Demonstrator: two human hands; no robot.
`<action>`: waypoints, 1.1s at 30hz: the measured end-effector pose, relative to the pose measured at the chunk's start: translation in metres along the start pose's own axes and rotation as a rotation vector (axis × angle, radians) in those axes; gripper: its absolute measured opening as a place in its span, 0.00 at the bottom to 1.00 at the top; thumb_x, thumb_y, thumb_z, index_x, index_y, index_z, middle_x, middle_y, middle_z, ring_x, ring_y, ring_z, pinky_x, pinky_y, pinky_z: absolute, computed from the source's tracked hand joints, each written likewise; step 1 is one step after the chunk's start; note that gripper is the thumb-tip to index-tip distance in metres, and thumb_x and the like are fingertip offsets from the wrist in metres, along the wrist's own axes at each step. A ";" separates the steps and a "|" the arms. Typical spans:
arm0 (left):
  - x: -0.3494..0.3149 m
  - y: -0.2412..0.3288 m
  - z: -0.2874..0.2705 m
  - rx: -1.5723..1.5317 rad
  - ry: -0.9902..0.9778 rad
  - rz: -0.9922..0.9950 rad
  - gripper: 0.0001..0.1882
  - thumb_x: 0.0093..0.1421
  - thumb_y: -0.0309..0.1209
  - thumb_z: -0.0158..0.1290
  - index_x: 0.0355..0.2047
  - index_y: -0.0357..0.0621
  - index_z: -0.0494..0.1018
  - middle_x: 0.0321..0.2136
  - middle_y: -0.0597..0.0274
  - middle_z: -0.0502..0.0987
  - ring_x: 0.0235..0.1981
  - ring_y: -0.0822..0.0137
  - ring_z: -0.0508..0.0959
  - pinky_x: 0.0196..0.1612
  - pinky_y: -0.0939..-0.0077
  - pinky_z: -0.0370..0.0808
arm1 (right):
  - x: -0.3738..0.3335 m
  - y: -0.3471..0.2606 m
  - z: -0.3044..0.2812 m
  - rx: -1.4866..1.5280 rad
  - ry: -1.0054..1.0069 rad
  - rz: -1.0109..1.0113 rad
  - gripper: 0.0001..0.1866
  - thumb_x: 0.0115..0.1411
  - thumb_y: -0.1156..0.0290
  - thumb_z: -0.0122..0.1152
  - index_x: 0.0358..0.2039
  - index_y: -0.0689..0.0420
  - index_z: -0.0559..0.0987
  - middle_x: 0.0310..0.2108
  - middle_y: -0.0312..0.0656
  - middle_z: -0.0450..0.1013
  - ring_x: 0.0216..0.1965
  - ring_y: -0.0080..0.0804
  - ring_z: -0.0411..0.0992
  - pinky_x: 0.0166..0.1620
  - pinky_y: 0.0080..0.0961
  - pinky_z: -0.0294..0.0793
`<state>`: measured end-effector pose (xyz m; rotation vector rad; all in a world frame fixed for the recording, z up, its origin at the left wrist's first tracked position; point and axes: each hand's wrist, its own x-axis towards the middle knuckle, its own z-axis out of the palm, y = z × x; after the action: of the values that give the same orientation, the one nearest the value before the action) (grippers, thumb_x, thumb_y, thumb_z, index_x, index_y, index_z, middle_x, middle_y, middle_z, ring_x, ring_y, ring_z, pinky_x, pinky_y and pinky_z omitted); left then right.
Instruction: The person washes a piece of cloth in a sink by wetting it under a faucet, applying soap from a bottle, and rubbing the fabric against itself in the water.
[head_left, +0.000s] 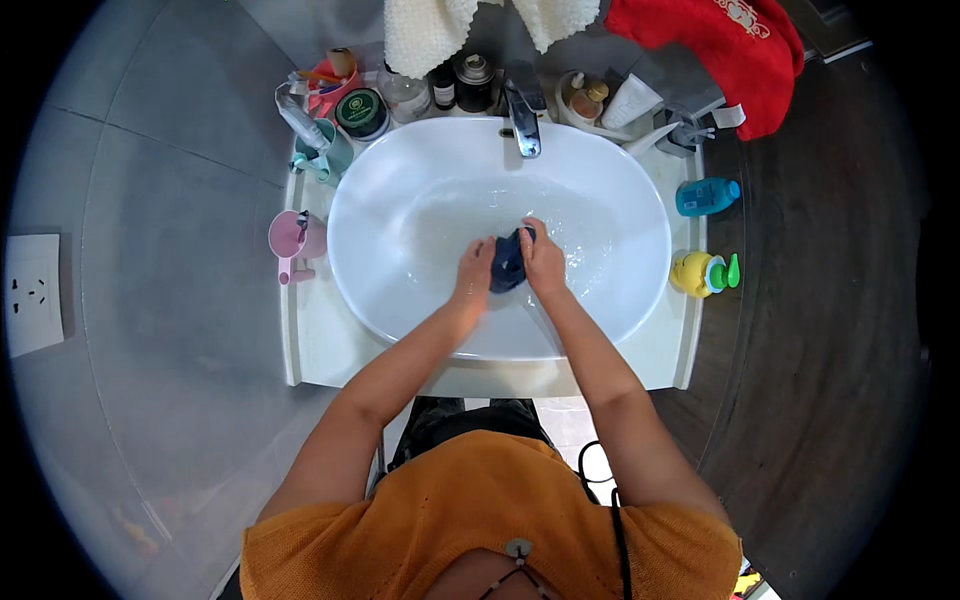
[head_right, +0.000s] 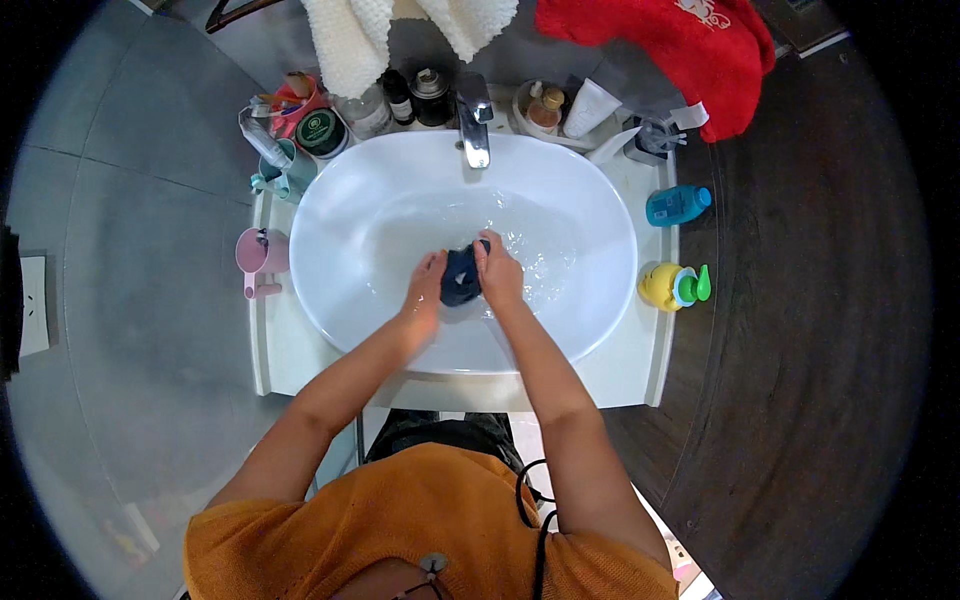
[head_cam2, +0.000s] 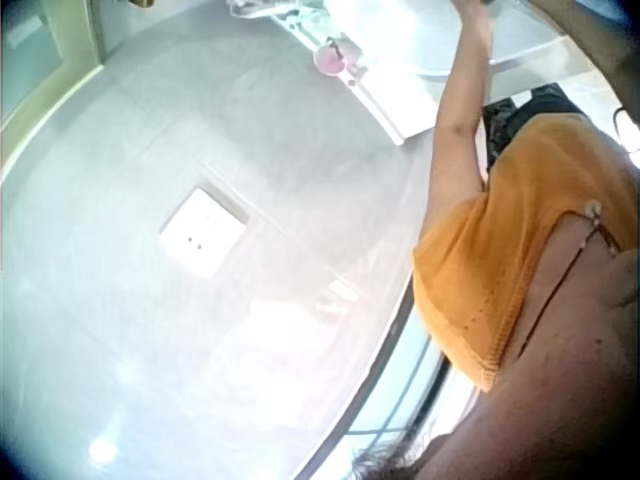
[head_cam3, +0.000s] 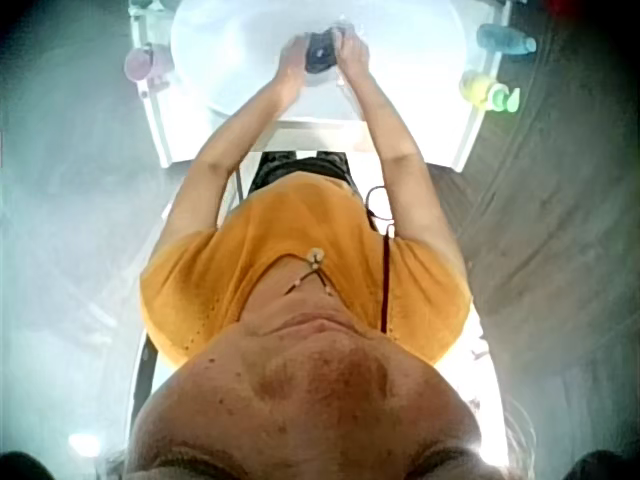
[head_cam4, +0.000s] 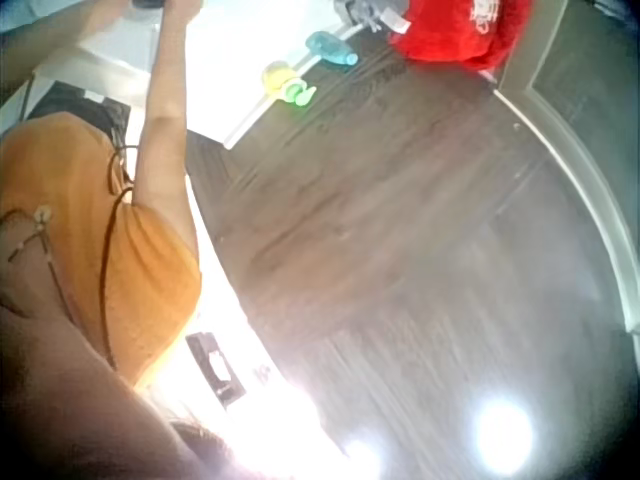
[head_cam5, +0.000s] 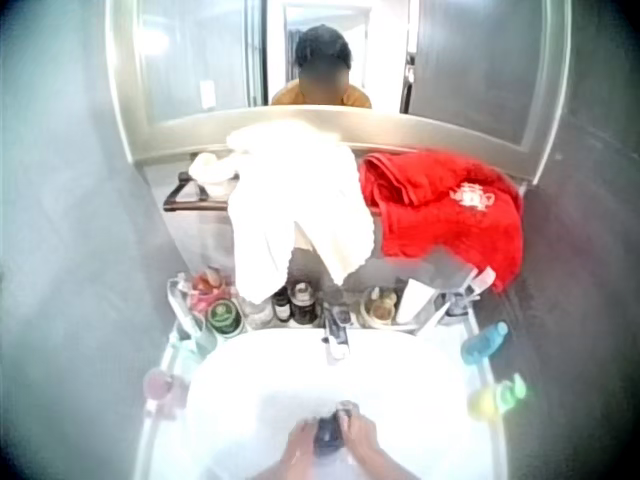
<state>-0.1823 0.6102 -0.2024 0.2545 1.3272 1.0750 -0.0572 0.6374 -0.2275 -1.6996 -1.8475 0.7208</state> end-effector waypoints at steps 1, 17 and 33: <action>0.011 0.001 -0.012 0.092 -0.026 0.121 0.10 0.57 0.36 0.45 0.30 0.42 0.69 0.26 0.68 0.69 0.28 0.75 0.69 0.34 0.83 0.65 | 0.002 -0.002 -0.007 0.063 0.055 -0.079 0.15 0.56 0.68 0.47 0.45 0.53 0.66 0.36 0.52 0.70 0.35 0.51 0.70 0.38 0.40 0.69; 0.063 -0.036 -0.078 -0.144 -0.051 0.063 0.15 0.50 0.43 0.53 0.36 0.53 0.68 0.35 0.69 0.69 0.35 0.72 0.67 0.42 0.68 0.64 | -0.012 0.005 0.005 -0.124 -0.340 0.131 0.29 0.47 0.66 0.60 0.51 0.50 0.63 0.44 0.53 0.62 0.44 0.48 0.65 0.46 0.37 0.66; 0.008 0.016 -0.027 -0.331 -0.168 -0.434 0.30 0.54 0.49 0.48 0.55 0.55 0.56 0.51 0.58 0.62 0.52 0.56 0.62 0.51 0.41 0.56 | -0.023 0.000 0.009 0.059 -0.069 -0.133 0.20 0.39 0.75 0.58 0.37 0.52 0.69 0.40 0.47 0.62 0.39 0.47 0.66 0.38 0.38 0.69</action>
<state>-0.2141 0.6137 -0.2038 -0.1821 0.9759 0.8627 -0.0619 0.6144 -0.2341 -1.5170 -1.9455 0.7795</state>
